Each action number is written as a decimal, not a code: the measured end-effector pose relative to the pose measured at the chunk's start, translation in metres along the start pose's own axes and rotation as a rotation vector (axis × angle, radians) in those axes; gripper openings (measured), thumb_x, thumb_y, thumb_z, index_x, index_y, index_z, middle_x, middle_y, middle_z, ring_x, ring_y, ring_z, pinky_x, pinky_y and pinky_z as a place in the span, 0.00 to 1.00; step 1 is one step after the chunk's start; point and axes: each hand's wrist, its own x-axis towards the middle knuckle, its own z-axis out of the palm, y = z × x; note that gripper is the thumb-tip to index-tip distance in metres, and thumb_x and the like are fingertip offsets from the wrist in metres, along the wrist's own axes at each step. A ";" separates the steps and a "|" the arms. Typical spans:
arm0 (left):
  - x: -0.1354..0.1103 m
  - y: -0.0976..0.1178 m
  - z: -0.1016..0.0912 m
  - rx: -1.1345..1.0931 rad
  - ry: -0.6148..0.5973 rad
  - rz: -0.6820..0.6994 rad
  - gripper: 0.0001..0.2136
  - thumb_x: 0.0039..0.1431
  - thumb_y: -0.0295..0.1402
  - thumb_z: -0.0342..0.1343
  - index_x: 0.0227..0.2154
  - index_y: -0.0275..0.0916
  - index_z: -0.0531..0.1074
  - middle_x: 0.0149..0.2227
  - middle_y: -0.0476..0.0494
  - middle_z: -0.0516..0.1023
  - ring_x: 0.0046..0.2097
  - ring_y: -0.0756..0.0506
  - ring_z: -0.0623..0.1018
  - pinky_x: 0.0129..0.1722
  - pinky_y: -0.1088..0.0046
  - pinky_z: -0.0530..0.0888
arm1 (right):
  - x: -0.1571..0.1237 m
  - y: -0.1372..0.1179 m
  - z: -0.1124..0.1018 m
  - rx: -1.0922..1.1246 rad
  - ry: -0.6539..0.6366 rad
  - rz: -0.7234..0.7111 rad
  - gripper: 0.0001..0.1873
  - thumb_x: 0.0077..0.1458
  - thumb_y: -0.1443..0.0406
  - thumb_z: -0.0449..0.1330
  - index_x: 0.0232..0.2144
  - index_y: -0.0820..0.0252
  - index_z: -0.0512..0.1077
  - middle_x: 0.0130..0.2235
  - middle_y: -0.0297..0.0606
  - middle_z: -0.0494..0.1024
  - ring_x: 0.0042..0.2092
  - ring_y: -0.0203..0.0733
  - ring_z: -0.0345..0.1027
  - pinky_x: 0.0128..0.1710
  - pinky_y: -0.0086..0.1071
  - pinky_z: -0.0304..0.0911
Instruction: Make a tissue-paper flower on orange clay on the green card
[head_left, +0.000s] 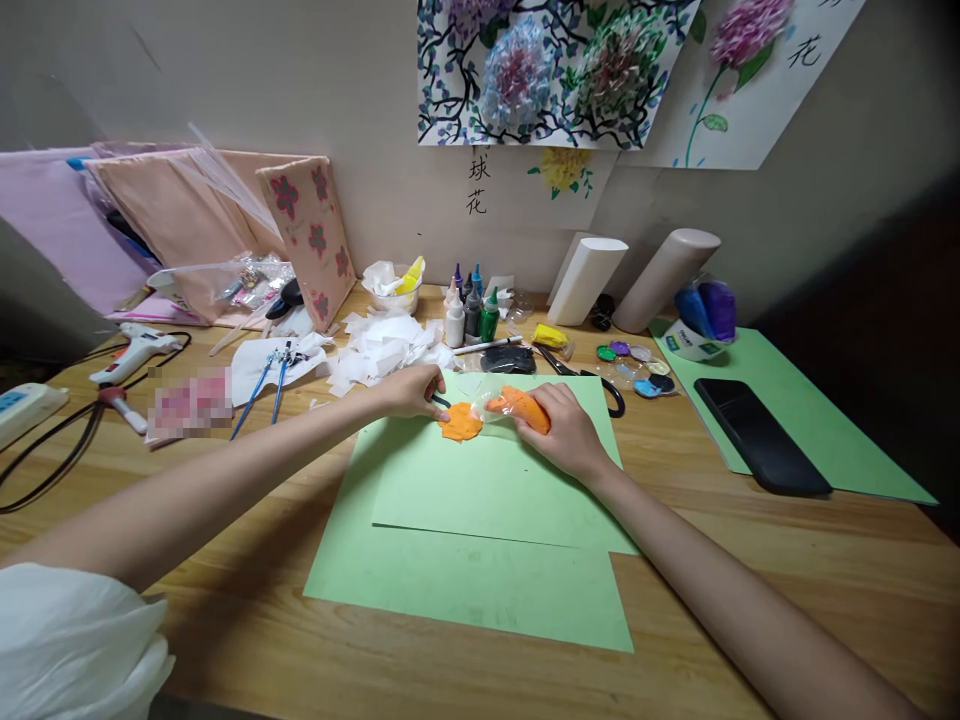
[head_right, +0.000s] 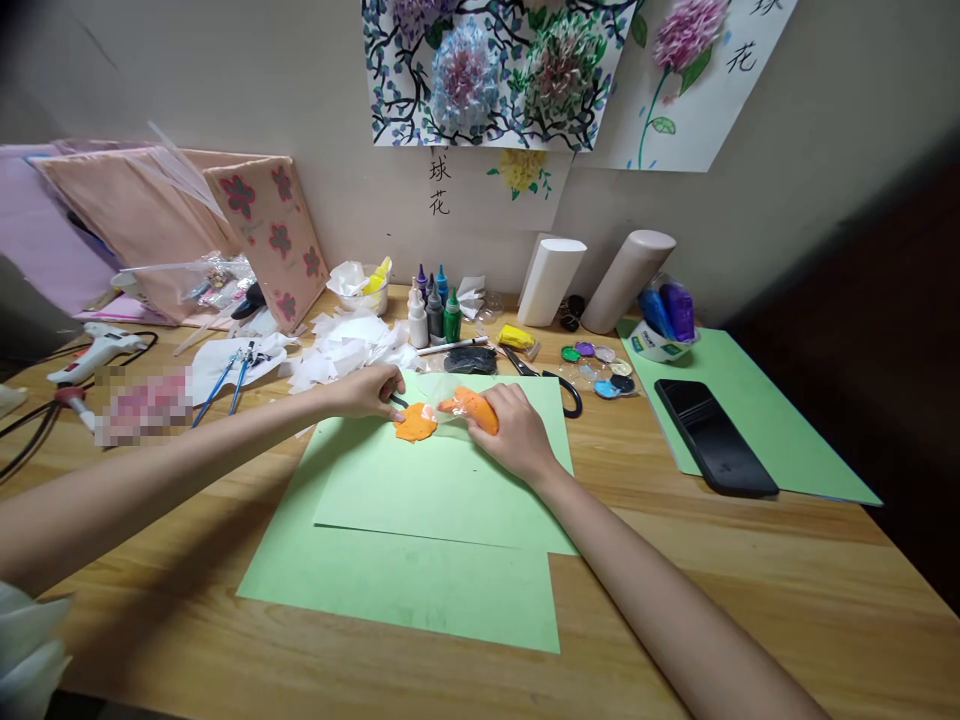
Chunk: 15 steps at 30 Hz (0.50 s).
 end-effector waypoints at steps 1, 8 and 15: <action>-0.005 0.003 0.002 0.045 0.014 0.008 0.21 0.39 0.44 0.65 0.33 0.37 0.68 0.28 0.50 0.69 0.30 0.48 0.68 0.27 0.74 0.62 | 0.000 0.000 0.000 0.001 -0.002 -0.001 0.05 0.51 0.64 0.58 0.32 0.58 0.65 0.32 0.38 0.70 0.38 0.47 0.60 0.37 0.38 0.59; -0.078 0.035 0.056 0.074 0.408 -0.062 0.17 0.65 0.37 0.39 0.43 0.38 0.71 0.47 0.38 0.68 0.49 0.42 0.68 0.49 0.62 0.67 | -0.001 0.001 0.000 0.018 -0.003 0.031 0.06 0.54 0.62 0.57 0.31 0.58 0.65 0.32 0.37 0.70 0.37 0.46 0.60 0.36 0.38 0.58; -0.097 0.050 0.091 0.044 0.397 -0.023 0.21 0.63 0.37 0.45 0.58 0.38 0.58 0.60 0.35 0.55 0.61 0.38 0.56 0.59 0.53 0.61 | -0.001 0.001 0.002 -0.019 -0.004 0.058 0.06 0.54 0.63 0.58 0.31 0.58 0.65 0.32 0.37 0.70 0.38 0.46 0.60 0.37 0.38 0.58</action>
